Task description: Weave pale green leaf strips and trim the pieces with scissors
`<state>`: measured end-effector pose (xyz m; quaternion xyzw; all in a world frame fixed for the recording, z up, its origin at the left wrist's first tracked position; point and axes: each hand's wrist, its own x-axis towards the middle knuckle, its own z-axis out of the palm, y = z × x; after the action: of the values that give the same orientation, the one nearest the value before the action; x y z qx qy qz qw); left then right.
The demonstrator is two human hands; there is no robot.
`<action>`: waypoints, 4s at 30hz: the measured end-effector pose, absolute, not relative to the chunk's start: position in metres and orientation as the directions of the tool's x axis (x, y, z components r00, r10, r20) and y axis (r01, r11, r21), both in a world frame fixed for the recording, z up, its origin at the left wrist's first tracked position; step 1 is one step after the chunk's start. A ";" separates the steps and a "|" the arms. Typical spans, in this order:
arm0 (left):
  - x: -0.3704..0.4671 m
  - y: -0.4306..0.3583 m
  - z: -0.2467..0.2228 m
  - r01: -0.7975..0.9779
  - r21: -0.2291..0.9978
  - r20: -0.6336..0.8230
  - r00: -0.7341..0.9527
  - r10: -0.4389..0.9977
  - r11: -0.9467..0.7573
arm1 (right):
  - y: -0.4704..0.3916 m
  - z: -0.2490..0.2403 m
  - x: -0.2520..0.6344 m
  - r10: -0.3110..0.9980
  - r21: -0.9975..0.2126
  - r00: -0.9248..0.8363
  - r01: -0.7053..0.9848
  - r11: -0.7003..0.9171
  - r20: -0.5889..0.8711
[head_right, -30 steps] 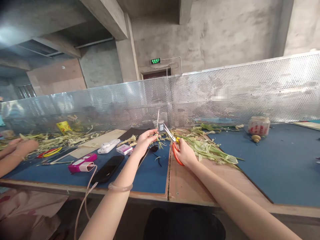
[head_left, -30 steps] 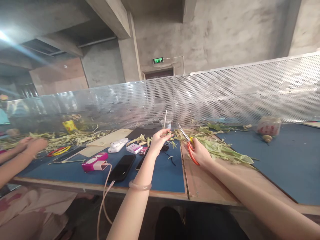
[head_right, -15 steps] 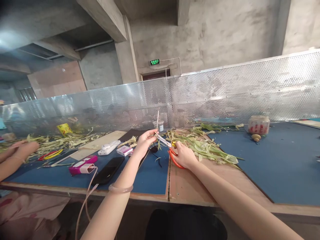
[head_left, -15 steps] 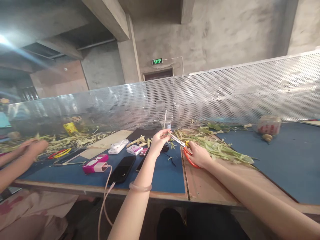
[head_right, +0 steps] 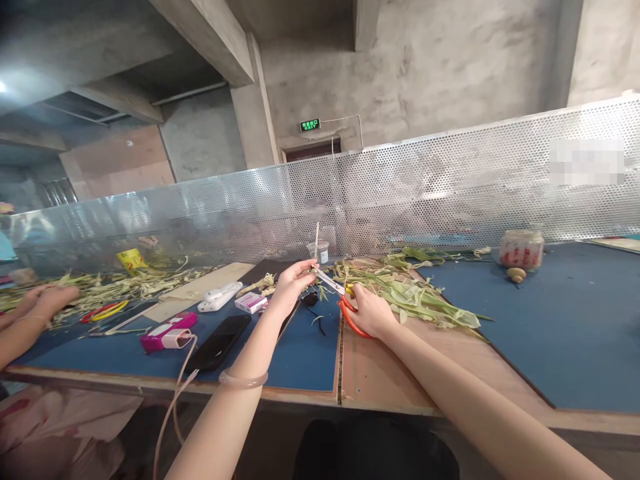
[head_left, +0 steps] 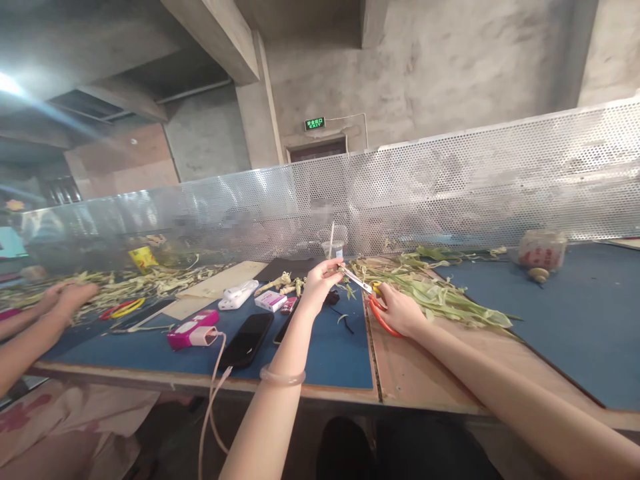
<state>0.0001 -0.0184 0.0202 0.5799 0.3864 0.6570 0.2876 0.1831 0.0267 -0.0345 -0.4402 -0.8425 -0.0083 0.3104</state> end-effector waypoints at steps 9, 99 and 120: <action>-0.001 -0.016 0.020 0.057 0.848 0.528 -0.173 0.832 -0.527 | 0.028 -0.036 0.183 0.742 -0.251 -0.418 0.756 0.604 0.524; -0.002 -0.016 0.018 0.057 0.863 0.504 -0.171 0.847 -0.502 | 0.025 -0.035 0.182 0.757 -0.277 -0.426 0.749 0.603 0.496; -0.002 -0.016 0.017 0.047 0.865 0.498 -0.185 0.847 -0.499 | 0.029 -0.034 0.182 0.800 -0.477 -0.245 0.694 0.540 0.548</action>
<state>-0.0020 -0.0157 0.0175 0.5618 0.3980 0.6587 0.3035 0.1818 0.0295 -0.0341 -0.4749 -0.7862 0.0681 0.3896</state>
